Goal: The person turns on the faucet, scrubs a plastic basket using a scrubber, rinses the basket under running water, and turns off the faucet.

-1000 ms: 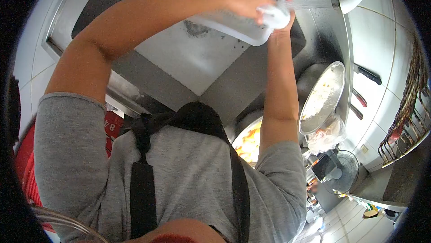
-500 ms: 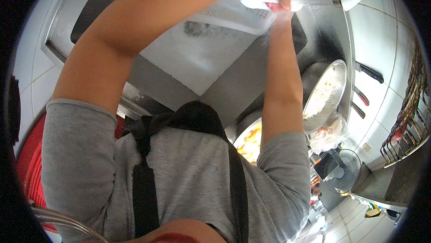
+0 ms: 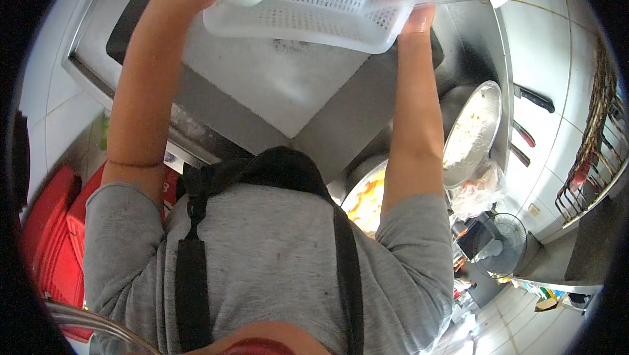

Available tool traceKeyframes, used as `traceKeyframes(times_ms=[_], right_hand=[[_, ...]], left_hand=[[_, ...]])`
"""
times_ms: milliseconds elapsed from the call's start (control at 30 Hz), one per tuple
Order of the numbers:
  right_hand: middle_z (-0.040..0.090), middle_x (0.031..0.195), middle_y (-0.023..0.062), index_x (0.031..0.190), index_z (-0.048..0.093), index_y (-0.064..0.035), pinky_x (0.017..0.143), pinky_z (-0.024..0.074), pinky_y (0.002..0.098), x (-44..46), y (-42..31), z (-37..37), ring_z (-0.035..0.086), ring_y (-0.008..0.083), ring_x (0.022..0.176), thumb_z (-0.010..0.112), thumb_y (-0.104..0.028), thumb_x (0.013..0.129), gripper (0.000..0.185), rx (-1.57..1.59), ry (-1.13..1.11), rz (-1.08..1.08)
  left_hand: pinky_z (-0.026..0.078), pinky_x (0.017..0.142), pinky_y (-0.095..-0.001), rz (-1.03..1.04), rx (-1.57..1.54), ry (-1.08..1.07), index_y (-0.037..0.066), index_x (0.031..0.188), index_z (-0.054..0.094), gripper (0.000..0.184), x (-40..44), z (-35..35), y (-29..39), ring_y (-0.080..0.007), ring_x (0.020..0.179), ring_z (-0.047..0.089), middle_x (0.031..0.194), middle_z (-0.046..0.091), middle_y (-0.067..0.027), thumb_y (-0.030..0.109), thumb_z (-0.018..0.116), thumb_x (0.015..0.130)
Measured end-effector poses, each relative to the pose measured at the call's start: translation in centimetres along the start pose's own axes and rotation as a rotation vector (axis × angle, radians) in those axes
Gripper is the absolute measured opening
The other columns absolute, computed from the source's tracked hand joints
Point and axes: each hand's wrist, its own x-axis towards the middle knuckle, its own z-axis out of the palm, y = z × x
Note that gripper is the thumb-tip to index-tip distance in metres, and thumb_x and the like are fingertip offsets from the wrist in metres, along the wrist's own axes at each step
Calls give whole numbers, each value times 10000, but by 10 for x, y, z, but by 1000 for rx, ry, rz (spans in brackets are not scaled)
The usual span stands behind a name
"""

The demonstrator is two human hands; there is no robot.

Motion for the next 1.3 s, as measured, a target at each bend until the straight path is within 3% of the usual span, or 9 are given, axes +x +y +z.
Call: traceKeyframes(times_ms=[67, 200, 300, 367, 600, 633, 867, 1133, 1300], right_hand=[[485, 1367, 132, 1381, 421, -51, 1037, 385, 487, -9, 5, 30, 466, 314, 1244, 586, -525, 850, 730, 56, -11, -1], [579, 1270, 135, 1250, 564, -39, 976, 455, 450, -25, 22, 77, 557, 317, 1140, 534, -334, 924, 441, 304, -40, -8], [539, 1324, 152, 1402, 422, -59, 1033, 411, 500, -32, 34, 71, 516, 335, 1198, 385, -503, 966, 623, 126, 43, -14], [538, 1327, 151, 1390, 438, -57, 1034, 409, 494, -35, 34, 83, 517, 338, 1196, 389, -498, 967, 613, 123, 52, -14], [529, 1341, 151, 1367, 465, -54, 1037, 401, 481, -27, 7, 106, 523, 334, 1189, 402, -527, 950, 634, 219, -214, -25], [525, 1347, 149, 1371, 460, -57, 1045, 396, 477, -28, 1, 118, 513, 333, 1207, 420, -538, 937, 650, 212, -161, -65], [499, 1376, 149, 1396, 425, -56, 1059, 380, 491, -30, -30, 142, 489, 344, 1239, 420, -553, 939, 676, 186, -402, -102], [445, 1407, 130, 1423, 372, -54, 1044, 367, 516, -37, -50, 121, 438, 334, 1272, 559, -593, 852, 807, -280, -88, -320], [439, 1396, 159, 1420, 367, -56, 1046, 370, 520, -50, -46, 124, 439, 352, 1267, 529, -595, 867, 789, -227, -45, -220]], left_hand=[[470, 512, -232, -277, 66, 200, -38, 904, 662, 203, -32, -1, 37, -103, 556, 580, 725, 663, -86, 123, 695, 784], [441, 527, -201, 152, 19, 456, 8, 968, 648, 210, -78, -32, 35, -74, 570, 549, 742, 648, -58, 159, 685, 827], [419, 537, -174, 333, 96, 481, 27, 962, 650, 175, -102, -75, 33, -53, 564, 529, 744, 644, -37, 167, 653, 858], [469, 564, -256, 170, 143, 721, 5, 943, 648, 177, -117, -99, 40, -150, 586, 601, 755, 669, -91, 144, 624, 836], [497, 657, -324, -16, -35, 1028, 14, 1051, 661, 215, -167, -132, -7, -177, 778, 657, 942, 703, -100, 80, 586, 860], [480, 695, -271, 45, -77, 769, 14, 1063, 645, 191, -181, -157, -41, -132, 787, 637, 915, 692, -68, 107, 539, 935], [465, 716, -244, -74, -133, 874, 21, 1061, 644, 197, -183, -156, -66, -109, 788, 624, 897, 684, -49, 144, 553, 937], [424, 743, -199, -23, -116, 794, 36, 1057, 640, 238, -152, -122, -57, -63, 777, 583, 869, 659, 1, 235, 586, 937], [430, 760, -221, -135, -69, 718, 13, 1125, 597, 414, -135, -95, -49, -96, 825, 588, 942, 650, -25, 344, 661, 885]])
